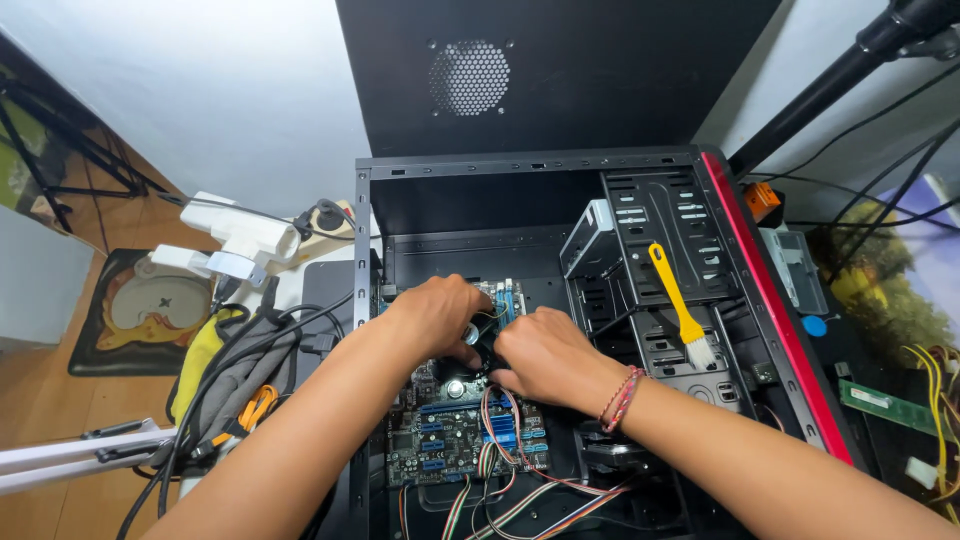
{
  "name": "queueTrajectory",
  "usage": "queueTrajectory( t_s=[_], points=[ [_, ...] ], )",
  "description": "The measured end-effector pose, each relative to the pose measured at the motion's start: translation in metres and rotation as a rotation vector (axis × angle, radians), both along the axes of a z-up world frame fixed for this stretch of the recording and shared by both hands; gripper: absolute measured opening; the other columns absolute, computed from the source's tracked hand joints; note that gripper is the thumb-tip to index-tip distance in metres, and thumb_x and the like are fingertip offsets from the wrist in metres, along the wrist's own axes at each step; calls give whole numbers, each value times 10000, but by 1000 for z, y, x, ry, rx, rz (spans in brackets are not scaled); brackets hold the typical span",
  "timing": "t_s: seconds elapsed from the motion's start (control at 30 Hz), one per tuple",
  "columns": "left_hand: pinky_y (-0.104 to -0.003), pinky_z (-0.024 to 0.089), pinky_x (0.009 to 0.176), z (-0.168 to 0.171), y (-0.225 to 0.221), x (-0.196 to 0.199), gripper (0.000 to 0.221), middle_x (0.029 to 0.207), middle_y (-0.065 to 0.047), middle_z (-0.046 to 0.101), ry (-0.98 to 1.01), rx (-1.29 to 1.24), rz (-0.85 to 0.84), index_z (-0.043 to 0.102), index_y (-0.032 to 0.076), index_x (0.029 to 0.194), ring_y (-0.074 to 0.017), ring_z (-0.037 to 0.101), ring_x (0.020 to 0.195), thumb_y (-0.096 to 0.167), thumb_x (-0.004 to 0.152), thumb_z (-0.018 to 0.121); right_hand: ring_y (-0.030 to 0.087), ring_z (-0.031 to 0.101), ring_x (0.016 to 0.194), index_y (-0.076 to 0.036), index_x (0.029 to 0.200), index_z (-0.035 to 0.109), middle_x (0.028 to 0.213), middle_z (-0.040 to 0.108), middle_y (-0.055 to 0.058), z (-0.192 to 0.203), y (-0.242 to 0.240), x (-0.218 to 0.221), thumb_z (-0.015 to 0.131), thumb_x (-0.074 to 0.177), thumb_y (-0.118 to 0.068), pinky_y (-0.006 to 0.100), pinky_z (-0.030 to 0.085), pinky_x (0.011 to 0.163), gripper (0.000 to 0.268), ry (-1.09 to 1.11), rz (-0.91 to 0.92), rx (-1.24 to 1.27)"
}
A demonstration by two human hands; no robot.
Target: The recorder removes a CPU cooler from a motherboard and cleans the thermal paste from its surface using a tissue.
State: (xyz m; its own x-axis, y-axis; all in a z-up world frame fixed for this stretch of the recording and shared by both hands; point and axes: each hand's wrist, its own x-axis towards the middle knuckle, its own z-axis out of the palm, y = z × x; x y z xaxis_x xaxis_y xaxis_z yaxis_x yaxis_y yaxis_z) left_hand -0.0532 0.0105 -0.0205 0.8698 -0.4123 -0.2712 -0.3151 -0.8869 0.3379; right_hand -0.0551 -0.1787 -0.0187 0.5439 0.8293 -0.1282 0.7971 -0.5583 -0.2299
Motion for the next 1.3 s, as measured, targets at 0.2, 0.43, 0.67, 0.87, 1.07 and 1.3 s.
queueTrajectory(
  t_s=[0.2, 0.43, 0.67, 0.87, 1.07, 1.3],
  points=[
    [-437, 615, 792, -3, -3, 3, 692, 966, -111, 766, 86, 81, 50, 706, 169, 1201, -347, 730, 956, 364, 588, 961, 402, 655, 653, -1, 590, 673, 630, 659, 184, -11, -3, 1, 794, 711, -263, 482, 517, 667, 313, -118, 92, 40],
    [-424, 609, 835, 2, 1, 5, 697, 1022, -128, 750, 36, 102, 26, 713, 151, 1194, -349, 726, 980, 390, 592, 970, 382, 654, 689, -45, 635, 696, 658, 671, 156, 9, 1, -1, 786, 781, -306, 475, 472, 709, 313, -39, 59, -39],
    [-467, 564, 888, 6, 9, 8, 534, 1110, -157, 716, -187, -150, 70, 677, 158, 1227, -369, 676, 1064, 52, 708, 746, 308, 656, 790, -65, 776, 689, 784, 680, 90, 35, 12, -15, 734, 845, -245, 434, 476, 712, 198, -71, 252, 192],
    [-504, 553, 800, 6, 11, 7, 431, 1030, -109, 731, -510, -235, 198, 591, 104, 1187, -349, 664, 991, -29, 778, 591, 240, 628, 1085, -90, 943, 714, 1133, 679, 61, 2, 36, -29, 611, 851, -156, 370, 483, 866, 153, -312, 479, 76],
    [-499, 536, 807, 8, 13, 11, 409, 932, -126, 734, -470, -181, 255, 581, 125, 1195, -338, 683, 957, 49, 796, 636, 289, 586, 1227, -119, 1131, 738, 1264, 667, 93, -26, 51, -26, 609, 823, -188, 527, 417, 1066, 342, -483, 512, 71],
    [-494, 552, 778, 5, 12, 14, 401, 880, -147, 737, -391, -159, 260, 562, 111, 1243, -355, 710, 884, 104, 848, 630, 299, 599, 1214, -68, 1257, 705, 1239, 679, 97, -41, 52, -26, 595, 843, -212, 570, 404, 1073, 451, -561, 460, 8]
  ],
)
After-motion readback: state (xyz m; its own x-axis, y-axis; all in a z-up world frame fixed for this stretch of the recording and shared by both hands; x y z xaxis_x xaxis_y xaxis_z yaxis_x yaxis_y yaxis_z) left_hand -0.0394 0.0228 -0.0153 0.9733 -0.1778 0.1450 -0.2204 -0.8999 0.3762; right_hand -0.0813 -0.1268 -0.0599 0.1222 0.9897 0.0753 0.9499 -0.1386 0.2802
